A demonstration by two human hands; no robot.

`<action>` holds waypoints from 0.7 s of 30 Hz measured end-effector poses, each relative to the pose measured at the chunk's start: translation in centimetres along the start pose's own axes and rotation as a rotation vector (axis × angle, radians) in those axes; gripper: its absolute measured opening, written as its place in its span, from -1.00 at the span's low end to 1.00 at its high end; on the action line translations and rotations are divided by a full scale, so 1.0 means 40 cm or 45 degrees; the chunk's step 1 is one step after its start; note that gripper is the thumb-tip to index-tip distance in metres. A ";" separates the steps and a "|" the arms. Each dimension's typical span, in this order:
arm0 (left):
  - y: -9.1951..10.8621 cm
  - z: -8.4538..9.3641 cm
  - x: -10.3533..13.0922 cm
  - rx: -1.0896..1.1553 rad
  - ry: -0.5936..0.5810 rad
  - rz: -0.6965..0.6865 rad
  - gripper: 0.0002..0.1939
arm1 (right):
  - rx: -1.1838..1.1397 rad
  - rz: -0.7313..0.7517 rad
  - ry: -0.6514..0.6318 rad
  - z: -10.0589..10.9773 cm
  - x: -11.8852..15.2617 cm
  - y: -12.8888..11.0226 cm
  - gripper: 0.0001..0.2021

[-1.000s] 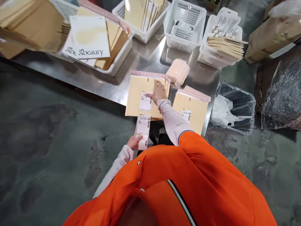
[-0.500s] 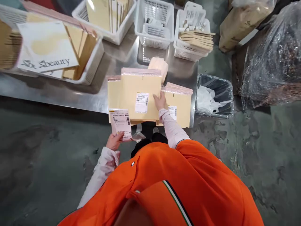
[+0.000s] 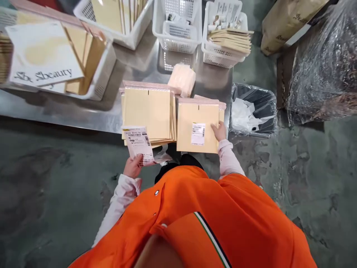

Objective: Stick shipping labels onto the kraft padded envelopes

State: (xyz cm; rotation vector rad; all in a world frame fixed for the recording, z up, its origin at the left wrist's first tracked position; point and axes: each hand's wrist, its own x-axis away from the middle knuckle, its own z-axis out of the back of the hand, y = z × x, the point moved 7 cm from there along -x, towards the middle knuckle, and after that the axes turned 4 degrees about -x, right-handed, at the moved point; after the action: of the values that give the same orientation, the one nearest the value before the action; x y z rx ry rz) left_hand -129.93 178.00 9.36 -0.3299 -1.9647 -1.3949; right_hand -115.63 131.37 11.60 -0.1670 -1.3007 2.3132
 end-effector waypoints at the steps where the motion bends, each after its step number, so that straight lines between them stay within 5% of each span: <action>1: -0.006 -0.012 0.003 0.002 -0.008 0.013 -0.28 | 0.089 -0.054 0.015 0.020 0.007 0.014 -0.33; 3: -0.015 -0.045 0.005 -0.025 -0.015 0.036 -0.30 | 0.166 -0.049 -0.050 -0.022 0.033 -0.018 -0.11; 6: -0.015 -0.108 0.004 -0.182 -0.046 0.055 -0.42 | -0.079 0.188 -0.624 -0.252 0.142 -0.166 0.05; 8: 0.014 -0.140 0.002 -0.303 -0.055 -0.038 -0.50 | -0.354 0.231 -0.989 -0.383 0.251 -0.257 -0.15; 10: 0.066 -0.154 0.003 -0.298 -0.020 -0.244 -0.53 | -0.526 0.216 -1.154 -0.445 0.334 -0.312 -0.36; 14: 0.127 -0.142 0.005 -0.114 0.106 -0.482 -0.59 | -0.441 0.210 -1.266 -0.458 0.387 -0.349 -0.49; 21: 0.064 -0.111 -0.031 -0.044 0.370 -0.410 -0.49 | -0.161 0.475 -1.114 -0.455 0.369 -0.431 -0.89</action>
State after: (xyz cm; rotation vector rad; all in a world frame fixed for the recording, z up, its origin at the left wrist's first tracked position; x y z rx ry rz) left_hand -125.84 175.22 11.18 0.1765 -1.8056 -1.5776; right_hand -116.64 159.77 17.92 0.6988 -1.9490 2.7334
